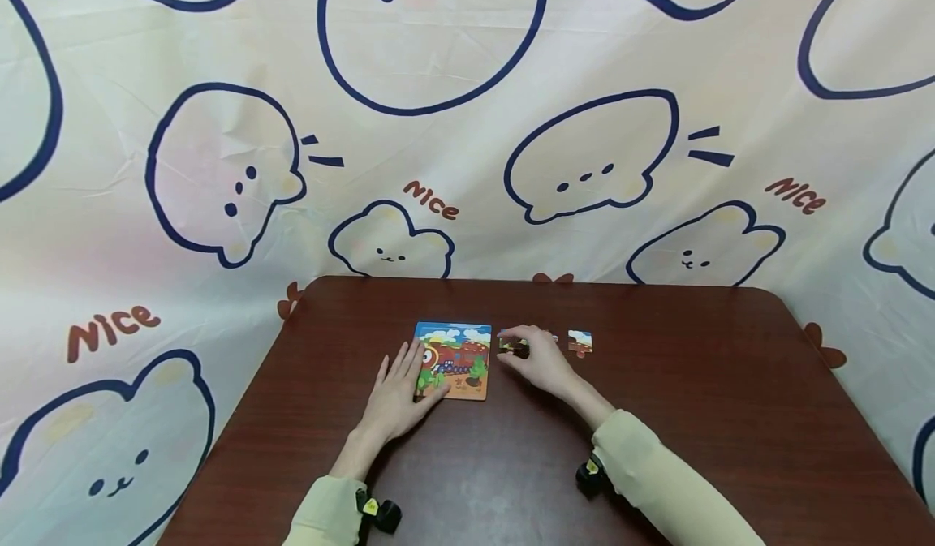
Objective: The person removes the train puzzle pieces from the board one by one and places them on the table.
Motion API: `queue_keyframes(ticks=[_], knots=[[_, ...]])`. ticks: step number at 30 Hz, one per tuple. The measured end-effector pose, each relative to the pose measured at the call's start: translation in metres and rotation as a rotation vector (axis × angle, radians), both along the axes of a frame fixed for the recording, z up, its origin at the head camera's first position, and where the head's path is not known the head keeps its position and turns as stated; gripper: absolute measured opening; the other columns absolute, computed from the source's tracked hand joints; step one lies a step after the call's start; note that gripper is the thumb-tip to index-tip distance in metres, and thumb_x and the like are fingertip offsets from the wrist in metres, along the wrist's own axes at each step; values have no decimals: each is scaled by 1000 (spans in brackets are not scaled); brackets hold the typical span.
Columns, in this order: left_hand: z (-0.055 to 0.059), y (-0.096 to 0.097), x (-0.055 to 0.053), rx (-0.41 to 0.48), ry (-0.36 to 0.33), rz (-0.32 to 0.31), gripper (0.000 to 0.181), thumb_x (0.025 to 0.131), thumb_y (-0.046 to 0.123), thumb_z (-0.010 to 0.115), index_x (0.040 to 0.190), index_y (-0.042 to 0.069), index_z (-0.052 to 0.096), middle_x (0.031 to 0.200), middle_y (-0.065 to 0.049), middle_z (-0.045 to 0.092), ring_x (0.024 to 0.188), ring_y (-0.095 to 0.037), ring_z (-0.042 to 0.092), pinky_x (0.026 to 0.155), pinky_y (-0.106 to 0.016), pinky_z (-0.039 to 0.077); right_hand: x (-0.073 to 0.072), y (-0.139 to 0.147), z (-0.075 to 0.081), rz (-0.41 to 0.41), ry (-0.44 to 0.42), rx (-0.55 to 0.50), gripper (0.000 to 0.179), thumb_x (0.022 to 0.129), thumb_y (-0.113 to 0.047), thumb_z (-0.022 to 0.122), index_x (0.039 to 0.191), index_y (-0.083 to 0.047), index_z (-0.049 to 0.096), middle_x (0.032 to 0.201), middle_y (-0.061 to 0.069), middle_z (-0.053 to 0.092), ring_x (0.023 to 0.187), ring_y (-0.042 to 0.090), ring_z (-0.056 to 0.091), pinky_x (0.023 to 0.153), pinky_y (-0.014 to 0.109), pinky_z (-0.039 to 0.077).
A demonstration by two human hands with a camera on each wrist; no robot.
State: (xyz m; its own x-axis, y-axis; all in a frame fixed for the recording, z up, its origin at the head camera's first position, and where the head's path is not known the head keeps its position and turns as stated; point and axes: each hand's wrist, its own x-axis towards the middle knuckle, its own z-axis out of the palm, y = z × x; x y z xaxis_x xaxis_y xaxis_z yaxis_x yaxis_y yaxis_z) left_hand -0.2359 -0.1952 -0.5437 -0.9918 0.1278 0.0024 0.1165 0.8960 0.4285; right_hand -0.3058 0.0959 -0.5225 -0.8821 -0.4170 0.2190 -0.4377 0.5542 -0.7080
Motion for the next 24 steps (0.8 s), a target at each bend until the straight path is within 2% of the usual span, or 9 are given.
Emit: queue_keyframes(ticks=[4,10,18,24], knots=[[0,0,-1,-2,-1,1,100,104,64,64,175,6,24,185,-15,22,174,-37,16,140,-65,10,7,-8,3,38,-35,31,33,103,-17,79,134,-7,76,121,10,79,103,24,73,89,42,62],[-1,0,0,13,2,1,100,104,64,63,175,6,24,185,-14,21,174,-38,16,140,-66,9,9,-17,3,88,-64,40,37,102,-15,80,138,-6,74,120,9,79,85,9,65,72,26,53],[-2,0,1,12,3,-4,100,104,65,63,176,7,24,185,-14,20,174,-37,15,140,-66,8,5,-26,-4,189,-77,53,41,101,-16,81,140,-7,73,126,11,77,75,4,61,69,24,54],[-1,-1,2,15,25,-6,98,105,63,63,175,6,26,184,-16,24,173,-40,19,139,-68,11,4,-32,-8,215,-71,61,43,101,-16,81,142,-8,72,131,11,74,73,5,60,70,23,54]])
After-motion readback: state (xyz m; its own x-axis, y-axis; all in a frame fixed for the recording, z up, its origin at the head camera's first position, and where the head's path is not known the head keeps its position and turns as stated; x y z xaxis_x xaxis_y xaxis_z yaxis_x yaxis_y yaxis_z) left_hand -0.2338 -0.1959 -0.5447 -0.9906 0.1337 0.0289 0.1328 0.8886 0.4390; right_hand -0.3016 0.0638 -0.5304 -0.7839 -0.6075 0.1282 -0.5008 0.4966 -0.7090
